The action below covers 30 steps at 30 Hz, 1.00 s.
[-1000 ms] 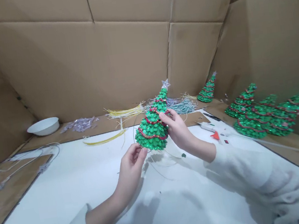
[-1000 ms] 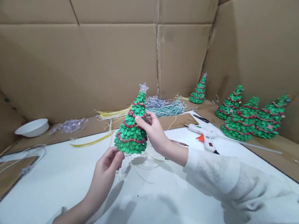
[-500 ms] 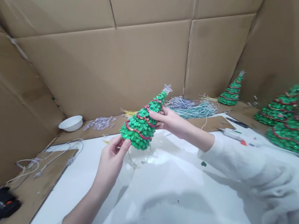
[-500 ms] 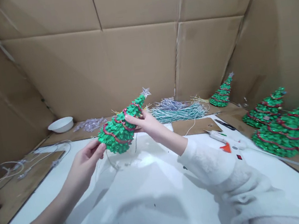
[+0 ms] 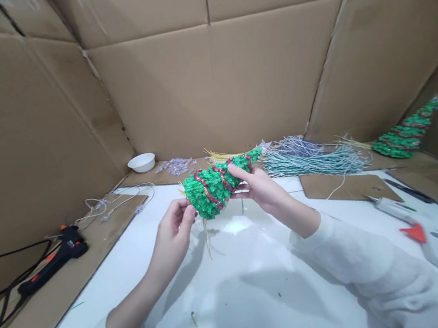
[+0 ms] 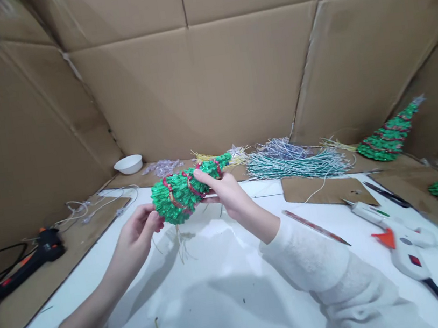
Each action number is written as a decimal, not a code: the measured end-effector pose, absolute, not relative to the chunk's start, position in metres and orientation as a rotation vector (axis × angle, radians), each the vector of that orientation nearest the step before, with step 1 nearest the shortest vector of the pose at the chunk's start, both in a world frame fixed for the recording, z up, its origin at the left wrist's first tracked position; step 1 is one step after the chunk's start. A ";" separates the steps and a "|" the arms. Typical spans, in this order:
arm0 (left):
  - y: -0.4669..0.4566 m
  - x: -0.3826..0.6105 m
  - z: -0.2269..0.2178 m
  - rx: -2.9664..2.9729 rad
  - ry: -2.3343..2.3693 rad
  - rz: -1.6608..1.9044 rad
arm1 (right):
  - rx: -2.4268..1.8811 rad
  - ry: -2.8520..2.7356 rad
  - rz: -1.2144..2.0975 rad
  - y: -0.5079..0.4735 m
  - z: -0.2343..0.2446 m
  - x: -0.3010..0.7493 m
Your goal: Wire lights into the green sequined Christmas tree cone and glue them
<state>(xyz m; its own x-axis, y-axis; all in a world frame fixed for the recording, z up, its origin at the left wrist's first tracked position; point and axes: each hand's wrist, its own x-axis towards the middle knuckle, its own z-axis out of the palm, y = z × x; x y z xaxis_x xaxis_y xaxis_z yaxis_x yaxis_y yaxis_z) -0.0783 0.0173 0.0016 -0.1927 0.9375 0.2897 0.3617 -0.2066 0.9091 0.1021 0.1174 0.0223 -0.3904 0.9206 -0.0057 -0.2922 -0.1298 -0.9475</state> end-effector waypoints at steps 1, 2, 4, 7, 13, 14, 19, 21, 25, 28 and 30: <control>0.016 -0.077 0.001 1.577 1.479 1.388 | -0.815 -1.185 1.701 0.117 0.020 0.100; 0.014 -0.076 0.000 1.605 1.428 1.377 | -0.825 -1.172 1.730 0.117 0.017 0.099; 0.012 -0.074 -0.003 1.633 1.323 1.365 | -0.830 -1.163 1.801 0.117 0.011 0.095; 0.010 -0.071 -0.009 1.679 1.260 1.357 | -0.823 -1.194 1.889 0.119 0.003 0.092; 0.016 -0.083 -0.016 1.368 1.135 1.427 | -0.818 -1.327 1.952 0.128 -0.002 0.094; 0.017 -0.087 -0.016 1.286 1.095 1.441 | -0.841 -1.357 1.930 0.130 -0.003 0.095; 0.024 -0.105 -0.014 0.960 1.031 1.492 | -0.878 -1.478 1.759 0.136 -0.007 0.095; 0.026 -0.108 -0.015 0.839 1.015 1.485 | -0.831 -1.450 1.772 0.137 -0.008 0.096; 0.032 -0.108 -0.019 0.735 0.945 1.461 | -0.795 -1.335 1.734 0.134 -0.007 0.099; 0.035 -0.106 -0.022 0.742 0.922 1.410 | -0.900 -1.306 1.648 0.131 -0.001 0.102; 0.035 -0.105 -0.023 0.741 0.925 1.360 | -0.937 -1.326 1.587 0.130 0.003 0.103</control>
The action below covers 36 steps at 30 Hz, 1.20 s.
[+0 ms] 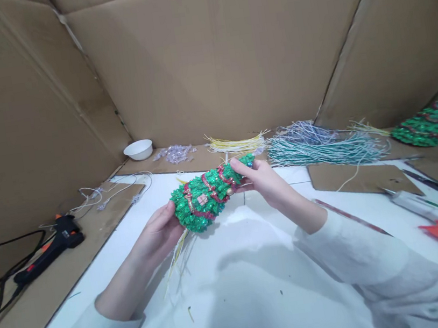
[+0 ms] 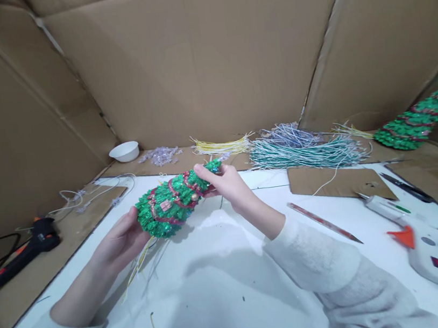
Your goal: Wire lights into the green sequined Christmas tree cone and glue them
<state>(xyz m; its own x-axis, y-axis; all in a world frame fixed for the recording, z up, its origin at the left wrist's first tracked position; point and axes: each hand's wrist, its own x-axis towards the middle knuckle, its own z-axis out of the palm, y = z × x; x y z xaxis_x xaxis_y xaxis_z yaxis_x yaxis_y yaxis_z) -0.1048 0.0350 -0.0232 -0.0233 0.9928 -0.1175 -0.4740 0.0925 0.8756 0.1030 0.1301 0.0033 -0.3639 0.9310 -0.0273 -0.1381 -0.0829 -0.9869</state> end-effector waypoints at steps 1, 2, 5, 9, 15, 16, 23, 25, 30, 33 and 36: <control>0.035 -0.104 -0.024 0.740 0.926 1.341 | -0.946 -1.340 1.555 0.130 0.005 0.104; 0.034 -0.102 -0.024 0.737 0.926 1.327 | -0.957 -1.352 1.526 0.130 0.006 0.104; 0.033 -0.099 -0.026 0.724 0.922 1.277 | -1.034 -1.375 1.459 0.133 0.006 0.106; 0.031 -0.096 -0.028 0.763 0.923 1.253 | -1.098 -1.398 1.450 0.136 0.004 0.108; 0.026 -0.094 -0.035 0.749 0.863 1.273 | -1.072 -1.372 1.518 0.137 -0.001 0.107; 0.025 -0.093 -0.035 0.735 0.848 1.282 | -1.068 -1.365 1.527 0.136 -0.003 0.106; 0.023 -0.094 -0.027 0.739 0.849 1.313 | -0.998 -1.334 1.661 0.136 -0.012 0.101; 0.024 -0.098 -0.025 0.697 0.854 1.361 | -0.928 -1.363 1.712 0.136 -0.009 0.102; 0.026 -0.117 -0.021 0.448 0.820 1.517 | -0.769 -1.449 1.816 0.140 0.007 0.107; 0.027 -0.129 -0.018 0.405 0.664 1.539 | -0.910 -1.644 1.429 0.154 0.006 0.117; 0.029 -0.137 -0.015 0.369 0.532 1.537 | -1.074 -1.671 0.929 0.179 0.004 0.136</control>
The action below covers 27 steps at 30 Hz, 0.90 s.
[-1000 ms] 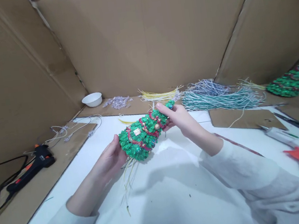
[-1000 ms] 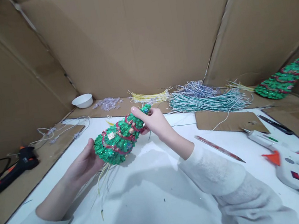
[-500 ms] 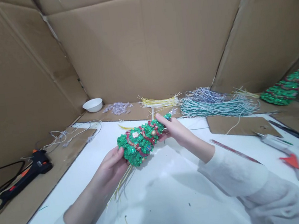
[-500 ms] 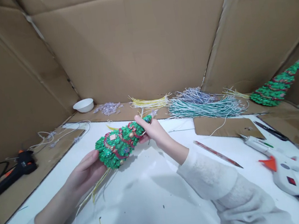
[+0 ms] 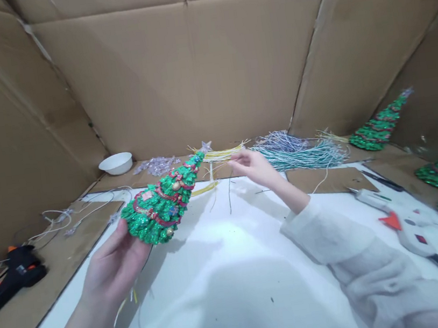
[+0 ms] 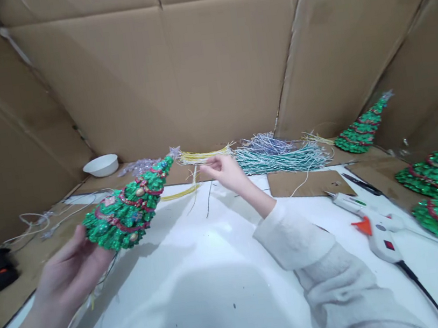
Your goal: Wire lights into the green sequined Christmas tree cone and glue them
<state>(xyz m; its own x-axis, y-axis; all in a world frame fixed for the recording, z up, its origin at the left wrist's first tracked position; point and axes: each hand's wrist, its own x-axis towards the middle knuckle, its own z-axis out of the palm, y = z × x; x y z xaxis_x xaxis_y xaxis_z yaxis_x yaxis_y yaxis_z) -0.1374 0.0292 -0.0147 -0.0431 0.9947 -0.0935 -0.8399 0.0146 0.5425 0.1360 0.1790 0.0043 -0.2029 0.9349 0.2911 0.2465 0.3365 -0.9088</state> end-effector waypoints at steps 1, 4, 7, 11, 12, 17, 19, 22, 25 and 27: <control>0.030 -0.139 -0.013 0.345 0.527 1.541 | -1.098 -1.630 0.825 0.189 0.009 0.144; 0.032 -0.141 -0.009 0.270 0.581 1.571 | -1.117 -1.509 0.572 0.222 0.049 0.174; 0.034 -0.142 -0.007 0.245 0.623 1.610 | -1.189 -1.277 0.273 0.254 0.118 0.200; 0.036 -0.145 -0.010 0.289 0.591 1.605 | -1.499 -1.778 0.170 0.270 0.168 0.199; 0.036 -0.146 -0.011 0.301 0.583 1.598 | -1.520 -1.891 0.153 0.265 0.163 0.190; 0.038 -0.149 -0.015 0.326 0.620 1.595 | -1.435 -2.492 0.192 0.209 0.062 0.128; 0.039 -0.149 -0.015 0.323 0.641 1.615 | -1.363 -2.722 0.144 0.187 0.021 0.108; 0.040 -0.150 -0.012 0.308 0.658 1.670 | -1.163 -2.975 0.050 0.172 -0.016 0.089; 0.040 -0.149 -0.011 0.291 0.673 1.709 | -0.962 -3.112 -0.057 0.174 -0.030 0.081; 0.041 -0.147 -0.011 0.297 0.689 1.710 | -0.861 -3.166 -0.105 0.180 -0.036 0.081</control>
